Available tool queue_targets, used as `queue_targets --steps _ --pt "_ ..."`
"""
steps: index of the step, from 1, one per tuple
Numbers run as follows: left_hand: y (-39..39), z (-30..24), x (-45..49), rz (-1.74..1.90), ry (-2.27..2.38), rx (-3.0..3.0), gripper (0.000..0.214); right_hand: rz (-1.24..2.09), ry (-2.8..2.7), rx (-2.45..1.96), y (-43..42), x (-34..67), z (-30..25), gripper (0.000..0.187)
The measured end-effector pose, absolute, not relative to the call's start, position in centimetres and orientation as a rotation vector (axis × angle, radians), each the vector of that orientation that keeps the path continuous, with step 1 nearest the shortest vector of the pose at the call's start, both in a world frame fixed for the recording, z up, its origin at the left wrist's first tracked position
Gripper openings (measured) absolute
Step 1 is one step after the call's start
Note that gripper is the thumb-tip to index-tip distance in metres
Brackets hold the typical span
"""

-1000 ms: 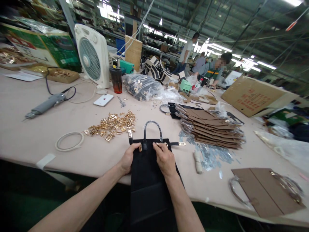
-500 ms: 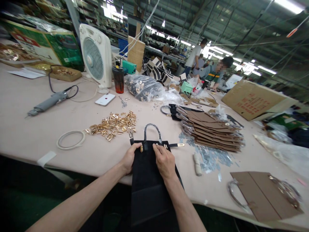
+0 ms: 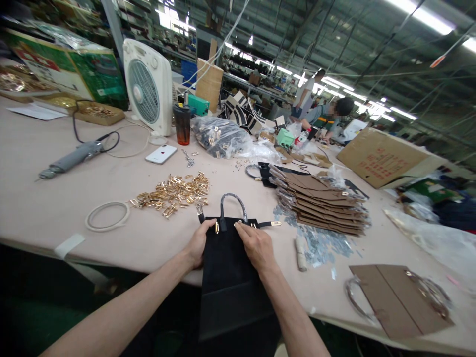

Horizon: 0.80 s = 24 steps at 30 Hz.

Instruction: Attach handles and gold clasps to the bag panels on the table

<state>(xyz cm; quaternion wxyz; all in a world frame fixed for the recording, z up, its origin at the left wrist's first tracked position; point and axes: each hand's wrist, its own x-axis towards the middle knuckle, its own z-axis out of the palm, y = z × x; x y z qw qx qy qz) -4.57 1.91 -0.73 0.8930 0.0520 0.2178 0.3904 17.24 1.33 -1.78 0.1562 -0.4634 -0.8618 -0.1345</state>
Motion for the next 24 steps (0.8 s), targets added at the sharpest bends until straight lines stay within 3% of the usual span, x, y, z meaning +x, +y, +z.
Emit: queue_targets --steps 8,16,24 --pt "2.1 -1.1 -4.6 0.815 0.443 0.121 0.040 -0.311 -2.562 -1.260 2.9 17.6 0.1 0.057" --pt "2.0 -0.7 -4.5 0.816 0.464 0.078 0.039 -0.363 -2.476 -1.247 2.3 17.4 -1.6 0.052" --pt "1.6 -0.3 -4.6 0.843 0.481 0.098 0.037 -0.244 -2.483 -1.401 0.4 16.1 -1.6 0.060"
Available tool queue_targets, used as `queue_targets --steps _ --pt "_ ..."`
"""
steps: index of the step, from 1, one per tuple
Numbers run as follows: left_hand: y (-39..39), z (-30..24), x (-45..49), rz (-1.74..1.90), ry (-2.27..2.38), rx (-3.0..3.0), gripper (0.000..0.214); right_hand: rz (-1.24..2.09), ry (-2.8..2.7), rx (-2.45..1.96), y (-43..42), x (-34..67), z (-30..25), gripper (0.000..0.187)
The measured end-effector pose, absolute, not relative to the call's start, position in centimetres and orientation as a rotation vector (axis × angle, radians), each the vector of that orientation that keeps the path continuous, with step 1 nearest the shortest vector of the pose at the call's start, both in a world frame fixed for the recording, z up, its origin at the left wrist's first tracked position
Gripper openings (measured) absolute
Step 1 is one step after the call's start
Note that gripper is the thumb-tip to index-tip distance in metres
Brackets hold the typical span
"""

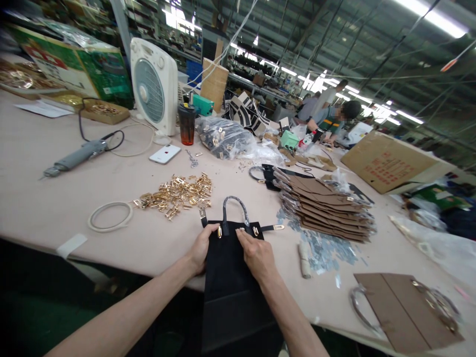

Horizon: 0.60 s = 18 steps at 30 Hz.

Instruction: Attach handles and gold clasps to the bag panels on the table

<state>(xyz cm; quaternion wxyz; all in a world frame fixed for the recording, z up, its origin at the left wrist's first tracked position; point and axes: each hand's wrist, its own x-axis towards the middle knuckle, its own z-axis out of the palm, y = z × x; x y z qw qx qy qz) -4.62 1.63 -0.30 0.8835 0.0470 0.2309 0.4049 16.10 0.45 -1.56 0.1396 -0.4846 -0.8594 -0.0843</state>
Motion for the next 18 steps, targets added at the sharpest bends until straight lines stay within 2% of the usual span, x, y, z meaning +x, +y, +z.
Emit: queue_targets --steps 6,9,12,18 --pt "1.5 -0.4 -4.5 0.839 0.535 0.104 0.034 -0.203 -2.760 -1.780 -0.1 12.5 1.9 0.063" --pt "1.6 -0.5 -4.6 0.835 0.560 0.112 0.034 -0.116 -2.725 -1.933 -0.3 11.2 2.6 0.063" --pt "1.6 -0.5 -4.6 0.835 0.547 0.121 0.037 0.037 -2.473 -1.870 -1.2 11.7 1.3 0.063" --pt "1.0 -0.6 -4.6 0.793 0.406 0.161 0.056 0.337 -1.715 -1.545 -4.1 12.3 -1.3 0.042"
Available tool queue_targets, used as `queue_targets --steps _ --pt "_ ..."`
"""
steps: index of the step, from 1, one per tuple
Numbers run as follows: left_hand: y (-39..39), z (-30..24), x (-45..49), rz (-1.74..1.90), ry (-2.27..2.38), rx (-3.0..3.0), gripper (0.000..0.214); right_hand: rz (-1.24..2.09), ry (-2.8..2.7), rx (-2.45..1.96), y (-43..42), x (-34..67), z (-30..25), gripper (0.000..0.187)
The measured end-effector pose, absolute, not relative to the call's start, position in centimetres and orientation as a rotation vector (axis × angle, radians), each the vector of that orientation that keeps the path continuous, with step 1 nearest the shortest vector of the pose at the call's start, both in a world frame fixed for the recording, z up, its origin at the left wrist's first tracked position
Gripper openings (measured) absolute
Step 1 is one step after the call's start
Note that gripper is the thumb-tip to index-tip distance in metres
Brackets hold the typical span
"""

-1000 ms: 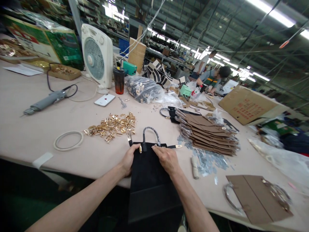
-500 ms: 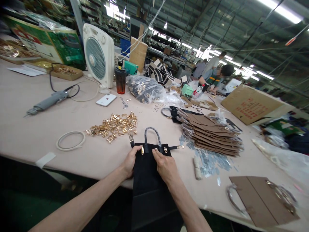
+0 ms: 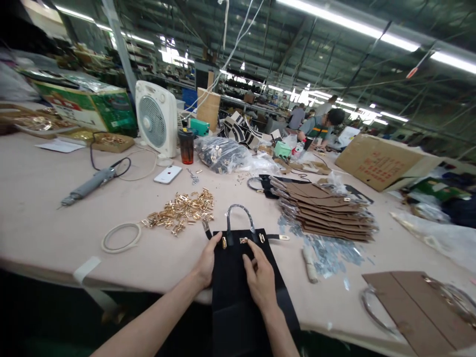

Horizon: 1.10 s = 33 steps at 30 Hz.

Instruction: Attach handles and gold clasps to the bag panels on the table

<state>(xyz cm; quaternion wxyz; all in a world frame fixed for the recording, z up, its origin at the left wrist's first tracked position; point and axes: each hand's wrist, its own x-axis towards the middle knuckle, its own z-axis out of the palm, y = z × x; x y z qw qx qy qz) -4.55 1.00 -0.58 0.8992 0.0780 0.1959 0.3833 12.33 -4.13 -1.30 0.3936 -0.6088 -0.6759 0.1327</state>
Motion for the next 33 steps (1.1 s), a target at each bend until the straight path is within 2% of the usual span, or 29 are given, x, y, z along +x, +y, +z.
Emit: queue_targets --steps 6,16,26,33 --pt "-0.1 -0.4 -4.8 0.990 0.370 0.270 0.060 0.296 -1.625 -1.373 -6.2 6.5 0.4 0.042" --pt "-0.8 -1.8 -4.2 1.195 0.477 0.401 0.063 0.278 -1.363 -1.500 -4.8 3.7 1.3 0.022" --pt "0.0 -3.6 -4.3 1.259 0.632 0.672 0.056 0.311 -1.113 -1.477 -4.7 2.8 -0.2 0.025" --pt "-0.4 -2.6 -4.5 1.303 0.815 0.839 0.047 0.322 -1.264 -1.510 -3.9 3.4 -0.4 0.024"
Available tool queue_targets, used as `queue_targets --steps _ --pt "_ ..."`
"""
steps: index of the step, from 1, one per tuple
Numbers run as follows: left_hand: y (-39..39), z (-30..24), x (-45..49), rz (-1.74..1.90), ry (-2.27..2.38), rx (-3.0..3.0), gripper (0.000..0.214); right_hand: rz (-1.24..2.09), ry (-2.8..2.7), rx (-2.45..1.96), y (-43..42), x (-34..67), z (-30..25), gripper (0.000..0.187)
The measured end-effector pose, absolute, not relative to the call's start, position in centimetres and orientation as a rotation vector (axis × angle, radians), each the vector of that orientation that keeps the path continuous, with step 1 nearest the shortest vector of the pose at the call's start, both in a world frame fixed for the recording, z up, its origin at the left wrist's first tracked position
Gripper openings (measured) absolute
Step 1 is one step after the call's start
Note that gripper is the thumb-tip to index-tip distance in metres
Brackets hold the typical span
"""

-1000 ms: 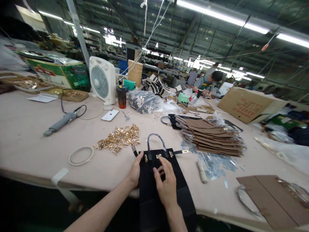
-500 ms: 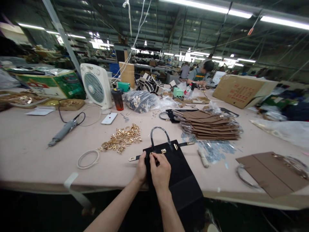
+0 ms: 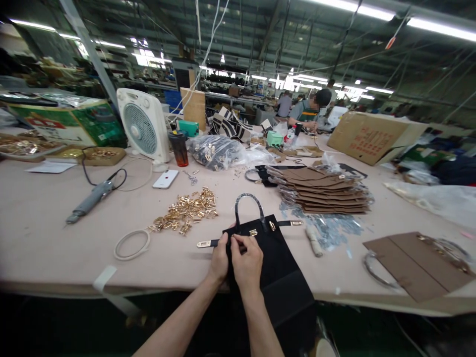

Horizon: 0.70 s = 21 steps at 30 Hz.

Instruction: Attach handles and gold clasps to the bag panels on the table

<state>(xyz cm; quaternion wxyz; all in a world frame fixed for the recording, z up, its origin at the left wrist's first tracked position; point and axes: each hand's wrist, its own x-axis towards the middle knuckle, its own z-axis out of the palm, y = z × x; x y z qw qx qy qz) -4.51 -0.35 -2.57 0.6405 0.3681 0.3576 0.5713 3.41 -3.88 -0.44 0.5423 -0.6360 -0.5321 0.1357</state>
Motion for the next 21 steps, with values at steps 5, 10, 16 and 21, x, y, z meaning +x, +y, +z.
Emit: queue_targets --steps 5,10,16,21 --pt "-0.4 -1.8 -4.5 1.334 0.799 0.794 0.038 0.271 -1.379 -1.535 -4.0 3.7 -0.6 0.027" --pt "-0.8 -1.2 -4.3 1.180 0.593 0.534 0.061 0.349 -1.549 -1.452 -6.3 4.3 -0.2 0.055" --pt "-2.4 0.5 -4.6 1.191 0.692 0.790 0.059 0.151 -1.597 -1.596 -9.8 4.0 0.9 0.082" --pt "-5.4 4.6 -4.3 1.145 0.692 1.435 0.059 -0.113 -1.429 -1.638 -11.4 4.9 2.3 0.066"
